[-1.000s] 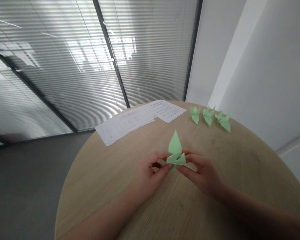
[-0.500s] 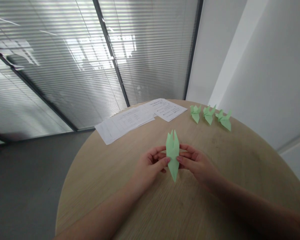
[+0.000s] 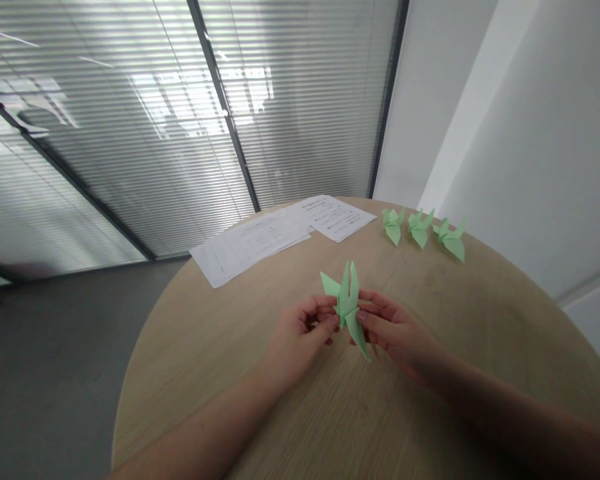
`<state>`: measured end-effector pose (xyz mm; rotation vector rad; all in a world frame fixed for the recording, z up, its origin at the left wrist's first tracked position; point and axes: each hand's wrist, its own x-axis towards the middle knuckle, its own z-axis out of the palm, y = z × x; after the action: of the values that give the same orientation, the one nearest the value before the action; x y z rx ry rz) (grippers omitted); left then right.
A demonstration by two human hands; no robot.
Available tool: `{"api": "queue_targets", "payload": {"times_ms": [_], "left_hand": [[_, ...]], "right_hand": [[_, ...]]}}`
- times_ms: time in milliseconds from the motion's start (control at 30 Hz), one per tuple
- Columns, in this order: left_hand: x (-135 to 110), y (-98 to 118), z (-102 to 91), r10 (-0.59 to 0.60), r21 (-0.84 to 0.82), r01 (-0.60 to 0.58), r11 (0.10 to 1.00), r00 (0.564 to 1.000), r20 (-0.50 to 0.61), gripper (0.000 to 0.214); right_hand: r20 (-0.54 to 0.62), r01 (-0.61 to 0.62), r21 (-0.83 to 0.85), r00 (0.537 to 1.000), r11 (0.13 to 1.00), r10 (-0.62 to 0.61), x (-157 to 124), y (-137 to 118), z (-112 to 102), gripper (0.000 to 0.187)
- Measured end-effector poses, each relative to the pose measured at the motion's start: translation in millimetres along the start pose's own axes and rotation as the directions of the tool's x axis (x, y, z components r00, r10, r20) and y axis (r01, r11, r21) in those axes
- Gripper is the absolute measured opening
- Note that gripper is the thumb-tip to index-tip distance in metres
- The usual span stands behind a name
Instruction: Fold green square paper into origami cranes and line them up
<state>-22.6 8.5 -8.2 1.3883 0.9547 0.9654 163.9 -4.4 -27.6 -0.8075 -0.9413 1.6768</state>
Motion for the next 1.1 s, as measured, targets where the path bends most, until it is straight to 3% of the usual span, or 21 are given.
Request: {"api": "queue_targets", "payload": {"times_ms": [333, 533, 800, 967, 1100], "left_hand": [[-4.9, 5.2, -1.1, 0.108, 0.186, -0.114, 0.976, 0.993, 0.04, 0.027], [-6.5, 4.9, -3.0, 0.167, 0.311, -0.182, 0.933, 0.983, 0.074, 0.027], [-8.8, 12.4, -2.5, 0.241, 0.342, -0.253, 0.905, 0.967, 0.076, 0.025], [-8.0, 12.8, -2.5, 0.22, 0.343, -0.214, 0.915, 0.975, 0.022, 0.026], [-3.4, 9.5, -4.0, 0.114, 0.239, -0.104, 0.965, 0.993, -0.025, 0.02]], "right_hand": [[0.03, -0.14, 0.08, 0.99, 0.987, 0.138, -2.3, -5.8, 1.8, 0.031], [0.048, -0.141, 0.129, 0.99, 0.982, 0.136, -0.7, -4.4, -1.9, 0.027], [0.019, -0.102, 0.129, 0.995, 0.986, 0.1, -3.0, -7.2, 1.0, 0.022], [0.015, -0.104, 0.052, 0.995, 0.993, 0.104, -3.9, -4.6, 2.3, 0.024], [0.077, -0.123, 0.031, 0.99, 0.992, 0.12, -3.5, -6.1, 2.9, 0.025]]}}
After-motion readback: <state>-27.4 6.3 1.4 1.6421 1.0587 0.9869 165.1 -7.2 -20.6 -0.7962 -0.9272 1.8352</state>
